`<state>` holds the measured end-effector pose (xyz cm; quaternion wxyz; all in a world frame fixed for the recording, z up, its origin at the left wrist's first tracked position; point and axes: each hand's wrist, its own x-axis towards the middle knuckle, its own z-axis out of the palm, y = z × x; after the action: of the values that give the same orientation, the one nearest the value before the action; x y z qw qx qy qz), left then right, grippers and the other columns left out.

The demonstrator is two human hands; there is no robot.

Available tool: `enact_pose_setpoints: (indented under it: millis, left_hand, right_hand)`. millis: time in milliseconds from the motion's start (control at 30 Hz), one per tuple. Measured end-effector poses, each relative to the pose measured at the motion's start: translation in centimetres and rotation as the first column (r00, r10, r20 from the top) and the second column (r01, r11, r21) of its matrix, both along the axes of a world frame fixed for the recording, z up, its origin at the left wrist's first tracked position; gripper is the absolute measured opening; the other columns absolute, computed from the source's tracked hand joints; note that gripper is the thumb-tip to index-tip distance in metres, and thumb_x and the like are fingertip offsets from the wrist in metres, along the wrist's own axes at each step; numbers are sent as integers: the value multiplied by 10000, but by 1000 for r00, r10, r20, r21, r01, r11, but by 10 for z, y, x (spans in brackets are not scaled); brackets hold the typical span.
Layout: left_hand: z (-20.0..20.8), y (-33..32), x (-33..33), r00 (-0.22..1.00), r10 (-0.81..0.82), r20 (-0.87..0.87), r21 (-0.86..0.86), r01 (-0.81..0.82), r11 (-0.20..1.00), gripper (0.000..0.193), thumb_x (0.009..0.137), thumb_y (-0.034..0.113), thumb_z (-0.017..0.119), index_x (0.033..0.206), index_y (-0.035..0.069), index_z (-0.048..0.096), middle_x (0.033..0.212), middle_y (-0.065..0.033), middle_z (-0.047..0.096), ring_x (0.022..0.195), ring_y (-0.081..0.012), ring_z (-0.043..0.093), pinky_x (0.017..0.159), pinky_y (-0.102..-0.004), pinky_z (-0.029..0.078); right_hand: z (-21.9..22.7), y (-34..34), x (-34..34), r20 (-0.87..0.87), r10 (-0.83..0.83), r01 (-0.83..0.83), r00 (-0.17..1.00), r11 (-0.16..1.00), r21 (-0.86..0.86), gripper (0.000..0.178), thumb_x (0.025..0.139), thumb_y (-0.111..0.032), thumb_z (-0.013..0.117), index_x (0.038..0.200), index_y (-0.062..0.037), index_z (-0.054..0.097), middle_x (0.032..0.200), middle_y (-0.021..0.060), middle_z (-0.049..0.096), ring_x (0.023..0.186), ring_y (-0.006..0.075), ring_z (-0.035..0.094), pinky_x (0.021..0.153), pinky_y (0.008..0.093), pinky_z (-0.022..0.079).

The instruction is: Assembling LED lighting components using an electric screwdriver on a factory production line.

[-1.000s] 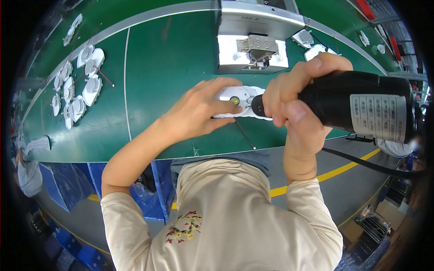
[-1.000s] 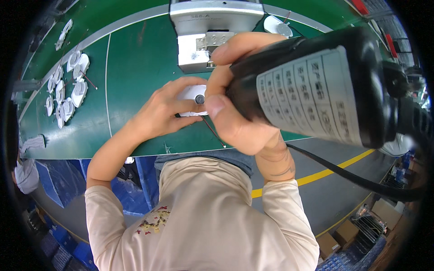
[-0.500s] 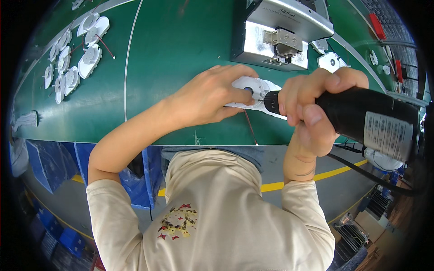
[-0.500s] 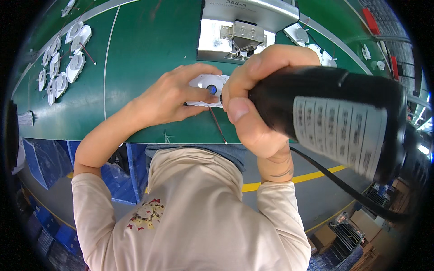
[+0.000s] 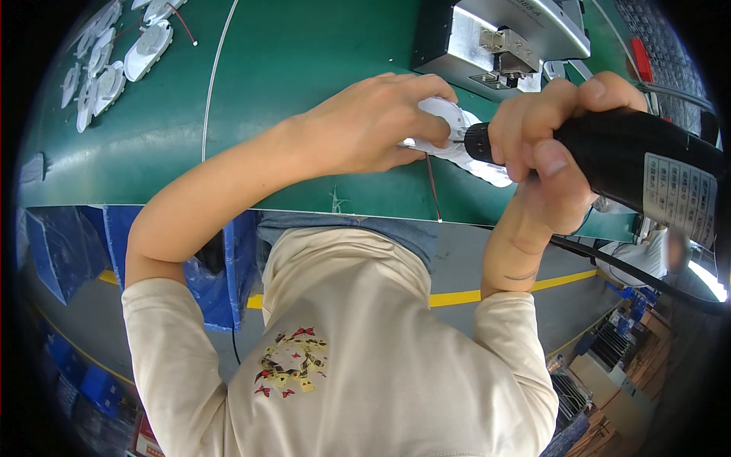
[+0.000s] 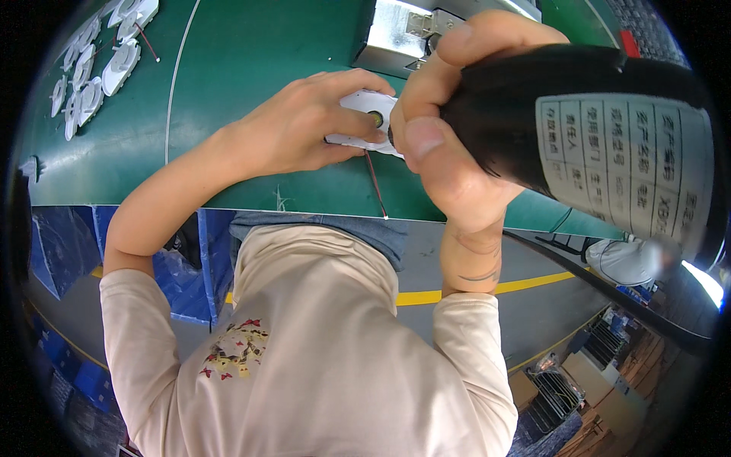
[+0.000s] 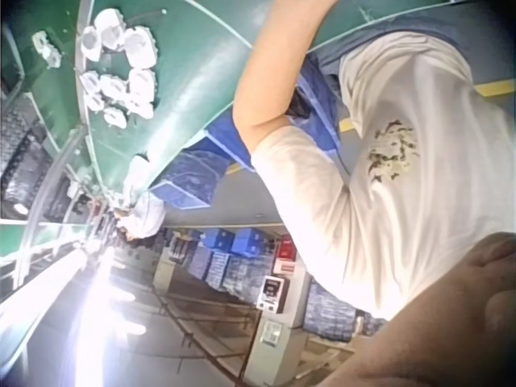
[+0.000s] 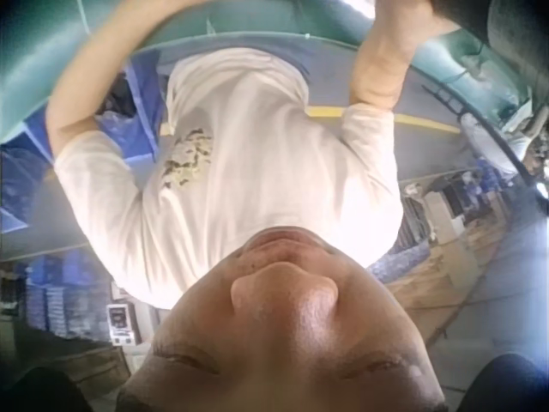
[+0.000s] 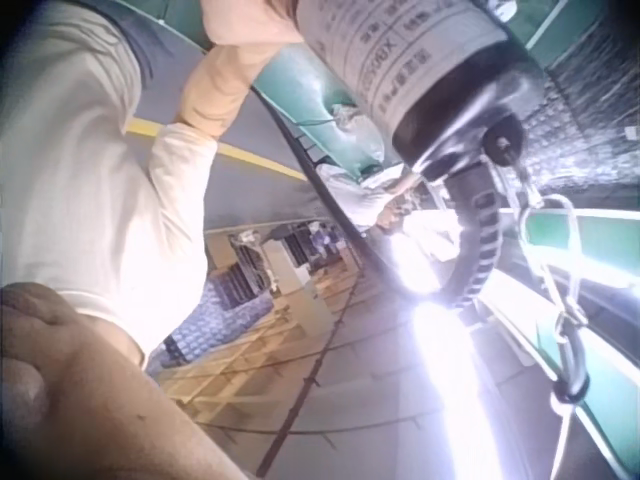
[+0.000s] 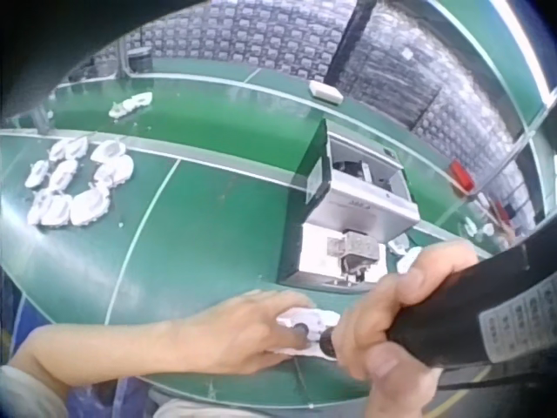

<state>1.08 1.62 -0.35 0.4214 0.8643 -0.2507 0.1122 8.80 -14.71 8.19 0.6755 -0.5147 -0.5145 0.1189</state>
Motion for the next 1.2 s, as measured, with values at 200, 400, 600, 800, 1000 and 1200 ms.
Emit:
enact_pose_setpoints:
  millis: [200, 400, 600, 800, 1000, 1200]
  left_hand:
    - [-1, 0, -2, 1000, 4, 21, 11, -4, 1000, 259, 665, 73, 736, 914, 138, 702, 1188, -65, 539, 991, -299, 573, 847, -407, 485]
    - [0, -1, -1, 1000, 4, 0, 7, -4, 1000, 255, 665, 78, 735, 911, 138, 704, 1193, -68, 539, 997, -297, 571, 851, -408, 482]
    - [-1, -1, 0, 1000, 0, 25, 10, 0, 1000, 249, 662, 86, 739, 903, 133, 702, 1204, -76, 538, 1008, -297, 573, 855, -410, 480]
    - [-2, 0, -1, 999, 2, 36, 8, -2, 1000, 243, 662, 94, 740, 899, 132, 698, 1205, -76, 542, 1021, -289, 573, 856, -410, 480]
    - [-3, -2, -2, 999, 7, 35, 11, -7, 1000, 246, 663, 86, 738, 900, 136, 696, 1203, -75, 543, 1021, -286, 573, 851, -408, 481]
    - [-1, -3, 3, 1000, -17, 7, -16, 17, 1000, 244, 656, 81, 741, 891, 125, 692, 1198, -79, 549, 1004, -288, 576, 831, -404, 479]
  right_hand:
    - [0, 0, -2, -18, 52, -52, 998, 999, -3, 423, 781, -10, 543, 1170, -47, 381, 657, 71, 467, 445, 130, 445, 441, 281, 389]
    - [1, 1, -1, -26, 38, -38, 999, 999, 3, 444, 780, -8, 541, 1183, -40, 358, 646, 65, 457, 441, 124, 444, 440, 272, 396]
    - [2, 1, 4, -33, 95, -93, 995, 995, 39, 469, 771, 9, 537, 1189, -51, 332, 637, 63, 453, 434, 126, 447, 440, 269, 402]
    - [0, 2, 1, -88, 120, -114, 989, 991, 66, 452, 757, 15, 531, 1153, -64, 329, 632, 67, 451, 427, 131, 440, 440, 272, 400]
    - [2, 1, 0, -87, 102, -97, 991, 994, 57, 462, 753, 8, 534, 1159, -61, 326, 632, 70, 454, 427, 131, 442, 440, 273, 403]
    - [3, -2, 7, -89, 135, -128, 987, 989, 77, 468, 763, -21, 539, 1172, -58, 313, 635, 60, 454, 430, 132, 452, 437, 269, 408]
